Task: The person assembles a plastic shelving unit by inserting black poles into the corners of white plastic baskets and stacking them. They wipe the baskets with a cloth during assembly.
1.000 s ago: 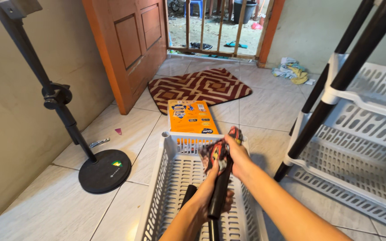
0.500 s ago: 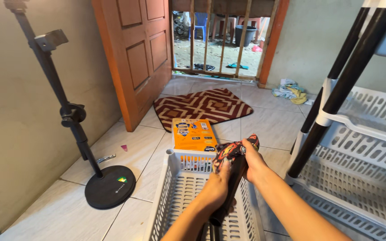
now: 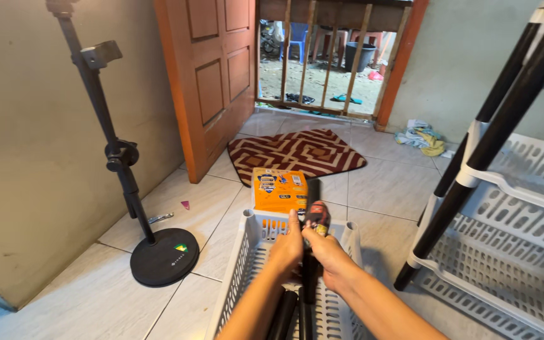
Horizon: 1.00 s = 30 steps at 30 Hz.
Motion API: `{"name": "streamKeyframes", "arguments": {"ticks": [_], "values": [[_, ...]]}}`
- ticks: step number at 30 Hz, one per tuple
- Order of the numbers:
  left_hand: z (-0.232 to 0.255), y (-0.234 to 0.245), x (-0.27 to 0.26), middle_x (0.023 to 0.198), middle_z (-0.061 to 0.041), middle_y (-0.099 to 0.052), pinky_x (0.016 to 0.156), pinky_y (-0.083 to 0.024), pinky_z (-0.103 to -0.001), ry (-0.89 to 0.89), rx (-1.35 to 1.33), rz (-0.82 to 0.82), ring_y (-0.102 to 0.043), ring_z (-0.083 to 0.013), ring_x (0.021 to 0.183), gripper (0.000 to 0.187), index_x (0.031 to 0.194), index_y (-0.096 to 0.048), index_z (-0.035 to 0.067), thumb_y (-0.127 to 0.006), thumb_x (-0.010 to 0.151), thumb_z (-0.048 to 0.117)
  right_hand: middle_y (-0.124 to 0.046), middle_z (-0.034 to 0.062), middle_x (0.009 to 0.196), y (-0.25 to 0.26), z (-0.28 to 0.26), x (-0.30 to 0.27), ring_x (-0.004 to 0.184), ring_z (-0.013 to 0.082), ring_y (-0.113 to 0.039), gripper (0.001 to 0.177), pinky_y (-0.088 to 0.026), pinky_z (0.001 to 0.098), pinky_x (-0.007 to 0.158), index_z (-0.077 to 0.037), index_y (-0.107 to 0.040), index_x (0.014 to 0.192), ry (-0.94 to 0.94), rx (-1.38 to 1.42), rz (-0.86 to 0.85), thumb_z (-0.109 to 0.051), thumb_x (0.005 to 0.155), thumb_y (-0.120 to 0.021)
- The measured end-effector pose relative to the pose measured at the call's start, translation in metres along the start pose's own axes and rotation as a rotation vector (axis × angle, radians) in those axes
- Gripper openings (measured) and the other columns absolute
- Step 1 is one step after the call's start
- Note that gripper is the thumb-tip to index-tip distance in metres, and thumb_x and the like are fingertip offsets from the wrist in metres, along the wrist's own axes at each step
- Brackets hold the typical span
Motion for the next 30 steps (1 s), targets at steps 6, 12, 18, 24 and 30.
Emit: {"name": "streamKeyframes", "arguments": {"ticks": [6,12,18,24,30], "values": [[0.018,0.030,0.030,0.083,-0.015,-0.062,0.080,-0.041,-0.039,-0.142,-0.275,-0.183,-0.057,-0.0234,0.082,0.071,0.092,-0.062,-0.007,-0.049,0.070,0.059,-0.060,0.0018,0.070,-0.006,-0.018,-0.020,0.062,0.0097,-0.052,0.027,-0.041,0.0243,0.060,-0.007,-0.062,0.083,0.044,-0.523,-0.170,-0.030,0.071,-0.056],[0.022,0.034,0.057,0.078,-0.012,-0.062,0.062,-0.044,-0.036,-0.084,-0.659,-0.132,-0.059,-0.0216,0.068,0.058,0.097,-0.053,0.002,-0.055,0.068,0.051,-0.062,-0.0007,0.074,-0.027,-0.024,-0.050,0.070,0.0064,-0.055,0.023,-0.043,0.0213,0.068,-0.005,-0.059,0.082,0.233,-0.510,-0.398,-0.026,0.074,-0.053],[-0.011,0.068,0.053,0.067,-0.014,-0.055,0.045,-0.047,-0.034,0.095,-0.804,0.241,-0.059,-0.0232,0.049,0.058,0.084,-0.048,-0.008,-0.053,0.076,0.049,-0.054,0.0023,0.074,-0.013,0.008,-0.069,0.071,0.0107,-0.050,0.021,-0.042,0.0265,0.065,-0.004,-0.051,0.079,0.276,-0.628,-0.526,-0.025,0.079,-0.054],[-0.030,0.085,0.030,0.053,-0.015,-0.054,0.040,-0.043,-0.033,-0.163,-0.392,0.453,-0.054,-0.0211,0.040,0.052,0.070,-0.050,-0.005,-0.054,0.073,0.047,-0.062,0.0108,0.084,0.057,0.067,-0.054,0.077,0.0230,-0.058,0.032,-0.044,0.0316,0.069,-0.010,-0.060,0.090,-0.010,-1.611,-0.471,-0.033,0.070,-0.051],[-0.106,0.025,0.020,0.092,-0.026,-0.054,0.077,-0.042,-0.042,0.032,0.061,0.299,-0.055,-0.0377,0.087,0.059,0.107,-0.034,-0.001,-0.055,0.076,0.043,-0.036,0.0227,0.117,0.057,0.178,0.002,0.106,0.0358,-0.040,0.095,-0.036,0.0399,0.086,-0.002,-0.019,0.126,-0.349,-1.450,0.052,-0.068,0.073,-0.062]]}}
Point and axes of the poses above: each hand's wrist, its own x-axis towards the middle knuckle, its own y-axis out of the back of the hand, z = x × y, the point moved 4 cm from there along x, towards the middle knuckle
